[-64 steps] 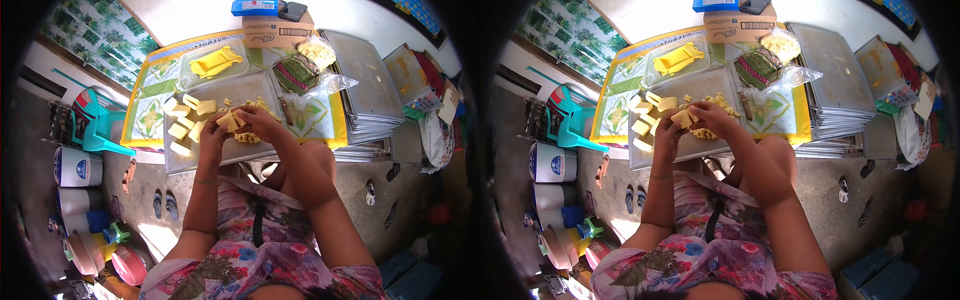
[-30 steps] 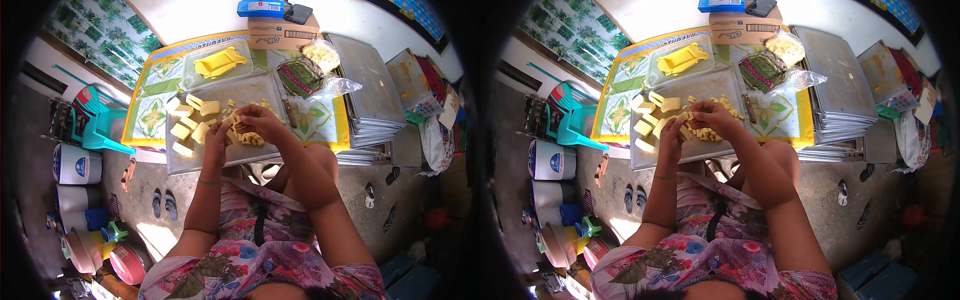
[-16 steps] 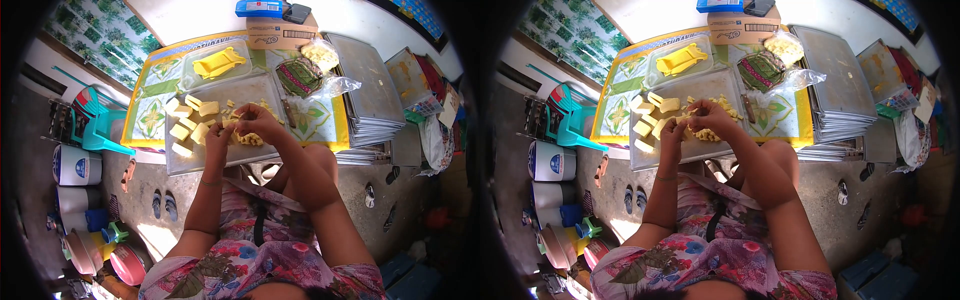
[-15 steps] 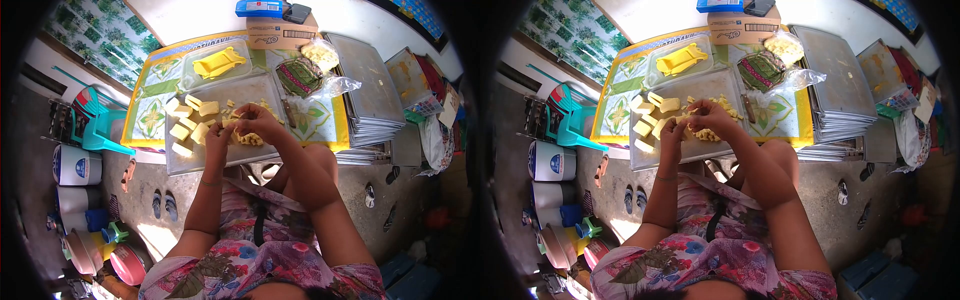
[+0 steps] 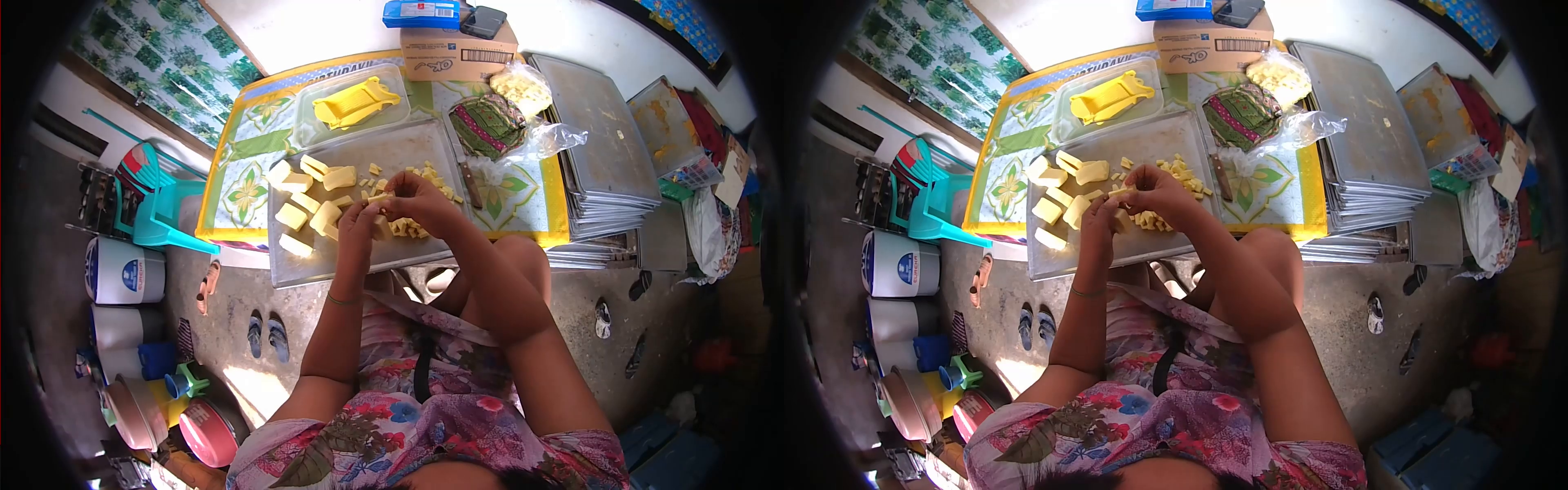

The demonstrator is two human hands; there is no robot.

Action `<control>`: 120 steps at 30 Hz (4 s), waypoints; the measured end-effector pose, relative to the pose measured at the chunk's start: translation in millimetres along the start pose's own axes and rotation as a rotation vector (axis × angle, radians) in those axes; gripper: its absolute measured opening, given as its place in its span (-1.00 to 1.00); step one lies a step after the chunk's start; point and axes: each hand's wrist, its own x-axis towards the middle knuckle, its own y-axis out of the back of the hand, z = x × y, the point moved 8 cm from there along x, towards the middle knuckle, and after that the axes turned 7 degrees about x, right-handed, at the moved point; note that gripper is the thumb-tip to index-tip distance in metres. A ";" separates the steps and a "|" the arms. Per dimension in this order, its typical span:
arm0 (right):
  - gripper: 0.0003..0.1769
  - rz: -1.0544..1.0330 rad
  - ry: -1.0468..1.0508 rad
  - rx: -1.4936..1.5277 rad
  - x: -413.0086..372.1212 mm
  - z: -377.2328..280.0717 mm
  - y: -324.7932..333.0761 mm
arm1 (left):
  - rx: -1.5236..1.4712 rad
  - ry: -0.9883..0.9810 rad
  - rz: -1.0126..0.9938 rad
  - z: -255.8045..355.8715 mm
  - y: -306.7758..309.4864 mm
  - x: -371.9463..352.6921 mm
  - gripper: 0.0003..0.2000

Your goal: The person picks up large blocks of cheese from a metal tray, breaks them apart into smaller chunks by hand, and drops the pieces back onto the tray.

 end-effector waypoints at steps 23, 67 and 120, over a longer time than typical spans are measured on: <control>-0.78 -0.066 -0.053 0.121 -1.7 -0.3 -3.7 | 0.085 -0.029 0.006 -5.7 8.1 7.7 -0.76; -0.77 0.353 0.653 -1.027 -4.7 -39.1 0.1 | -0.121 0.178 -0.025 -16.9 15.2 35.1 -0.67; -0.63 -0.056 -0.085 0.096 -0.5 3.4 -1.9 | -0.217 -0.011 -0.158 0.4 5.0 6.6 -0.63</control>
